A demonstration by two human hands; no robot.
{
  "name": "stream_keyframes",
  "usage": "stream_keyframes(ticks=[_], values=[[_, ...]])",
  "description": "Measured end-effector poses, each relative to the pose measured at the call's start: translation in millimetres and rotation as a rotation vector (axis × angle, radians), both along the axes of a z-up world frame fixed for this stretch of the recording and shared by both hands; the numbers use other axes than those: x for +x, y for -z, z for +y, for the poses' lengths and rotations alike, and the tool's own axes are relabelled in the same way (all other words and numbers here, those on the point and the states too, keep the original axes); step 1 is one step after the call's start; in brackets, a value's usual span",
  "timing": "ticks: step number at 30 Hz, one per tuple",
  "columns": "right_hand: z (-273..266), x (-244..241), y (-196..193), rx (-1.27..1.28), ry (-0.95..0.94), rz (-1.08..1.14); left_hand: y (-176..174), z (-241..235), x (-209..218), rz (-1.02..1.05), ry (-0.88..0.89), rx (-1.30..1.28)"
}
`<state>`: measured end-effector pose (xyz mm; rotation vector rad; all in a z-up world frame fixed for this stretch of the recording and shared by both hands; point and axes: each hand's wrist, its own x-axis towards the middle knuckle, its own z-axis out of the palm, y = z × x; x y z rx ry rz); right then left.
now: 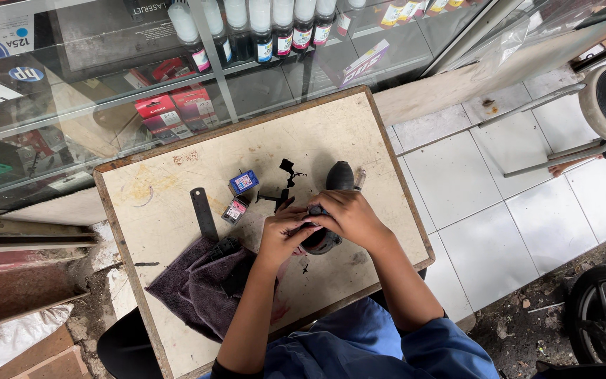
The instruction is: The person refills a printer ink cartridge using a syringe. They draw ink from a container, inject it into the cartridge, and repeat the process multiple times.
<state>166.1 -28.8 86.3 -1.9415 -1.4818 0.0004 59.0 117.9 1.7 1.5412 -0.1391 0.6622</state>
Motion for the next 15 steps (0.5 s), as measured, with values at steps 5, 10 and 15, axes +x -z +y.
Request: stream_keyframes(ticks=[5, 10, 15], values=[[-0.5, 2.1, 4.5, 0.013, 0.0, 0.004, 6.7, 0.4, 0.6, 0.0, -0.008, 0.019], [0.2, 0.8, 2.0, 0.012, 0.01, 0.007, -1.6, 0.8, -0.6, 0.006, -0.009, 0.032], [2.1, 0.2, -5.0, 0.035, -0.001, 0.029, -7.1, 0.2, -1.2, 0.014, -0.006, 0.001]])
